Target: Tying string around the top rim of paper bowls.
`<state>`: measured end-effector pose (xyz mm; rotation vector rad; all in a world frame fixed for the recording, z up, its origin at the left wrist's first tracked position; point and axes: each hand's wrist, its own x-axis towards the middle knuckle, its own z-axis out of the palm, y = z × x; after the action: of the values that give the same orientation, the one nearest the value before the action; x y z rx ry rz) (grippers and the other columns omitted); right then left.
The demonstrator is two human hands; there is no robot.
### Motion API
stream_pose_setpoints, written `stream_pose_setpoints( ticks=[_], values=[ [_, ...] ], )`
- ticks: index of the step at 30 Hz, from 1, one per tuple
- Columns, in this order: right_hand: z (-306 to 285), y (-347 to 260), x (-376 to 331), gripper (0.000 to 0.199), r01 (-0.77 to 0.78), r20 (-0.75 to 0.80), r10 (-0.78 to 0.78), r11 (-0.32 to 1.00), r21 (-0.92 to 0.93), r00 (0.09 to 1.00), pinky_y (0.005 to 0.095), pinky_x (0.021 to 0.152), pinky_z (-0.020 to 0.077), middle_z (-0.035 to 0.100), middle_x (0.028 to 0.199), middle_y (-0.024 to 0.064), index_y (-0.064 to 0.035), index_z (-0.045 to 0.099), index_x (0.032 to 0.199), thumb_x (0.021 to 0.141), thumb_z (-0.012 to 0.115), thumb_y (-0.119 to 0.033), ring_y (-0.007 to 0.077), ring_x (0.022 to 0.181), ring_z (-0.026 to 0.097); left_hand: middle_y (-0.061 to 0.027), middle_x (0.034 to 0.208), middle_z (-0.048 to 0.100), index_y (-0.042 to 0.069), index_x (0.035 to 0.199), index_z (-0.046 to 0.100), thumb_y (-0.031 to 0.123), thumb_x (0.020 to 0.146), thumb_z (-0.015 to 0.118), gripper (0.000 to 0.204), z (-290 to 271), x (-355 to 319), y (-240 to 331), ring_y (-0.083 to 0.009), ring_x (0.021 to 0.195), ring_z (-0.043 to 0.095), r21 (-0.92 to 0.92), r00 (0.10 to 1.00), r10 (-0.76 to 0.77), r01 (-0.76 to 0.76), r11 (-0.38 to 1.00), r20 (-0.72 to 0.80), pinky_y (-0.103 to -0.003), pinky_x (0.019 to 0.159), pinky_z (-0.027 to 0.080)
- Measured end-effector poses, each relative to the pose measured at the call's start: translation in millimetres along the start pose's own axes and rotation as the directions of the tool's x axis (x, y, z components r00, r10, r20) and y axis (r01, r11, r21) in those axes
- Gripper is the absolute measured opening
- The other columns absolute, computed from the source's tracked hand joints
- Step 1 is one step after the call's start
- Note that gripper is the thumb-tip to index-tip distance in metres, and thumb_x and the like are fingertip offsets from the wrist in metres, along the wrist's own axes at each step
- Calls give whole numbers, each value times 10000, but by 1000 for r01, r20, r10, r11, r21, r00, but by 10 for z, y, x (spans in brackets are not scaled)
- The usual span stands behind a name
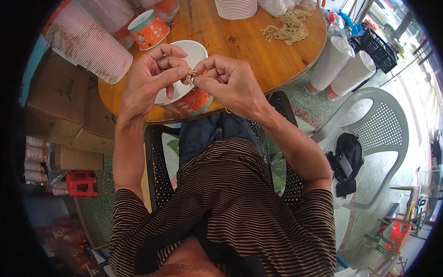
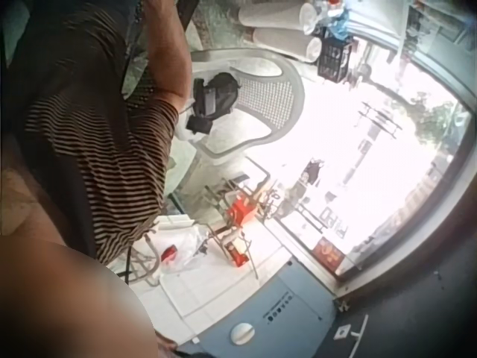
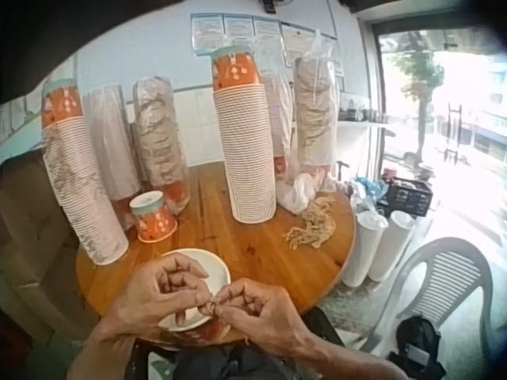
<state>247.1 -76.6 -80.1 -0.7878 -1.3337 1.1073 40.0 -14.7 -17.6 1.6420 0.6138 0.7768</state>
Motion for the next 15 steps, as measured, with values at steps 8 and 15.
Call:
stream_pose_setpoints(
  ticks=[8,15],
  values=[
    [-51,-95,-35,232,101,15,-101,951,-293,995,217,513,325,498,654,-90,23,727,1078,920,813,-123,-7,585,412,-30,924,734,-22,1159,644,84,945,749,260,37,-33,71,-24,744,655,125,999,9,-5,992,-36,-174,496,459],
    [-38,-110,-32,231,280,-18,-353,772,-571,936,266,496,336,410,570,-36,-31,763,1013,833,876,-122,55,521,390,-46,936,740,-27,1152,630,65,942,746,256,70,-39,121,-63,799,729,88,1000,-20,21,996,-22,-167,461,469]
  ],
)
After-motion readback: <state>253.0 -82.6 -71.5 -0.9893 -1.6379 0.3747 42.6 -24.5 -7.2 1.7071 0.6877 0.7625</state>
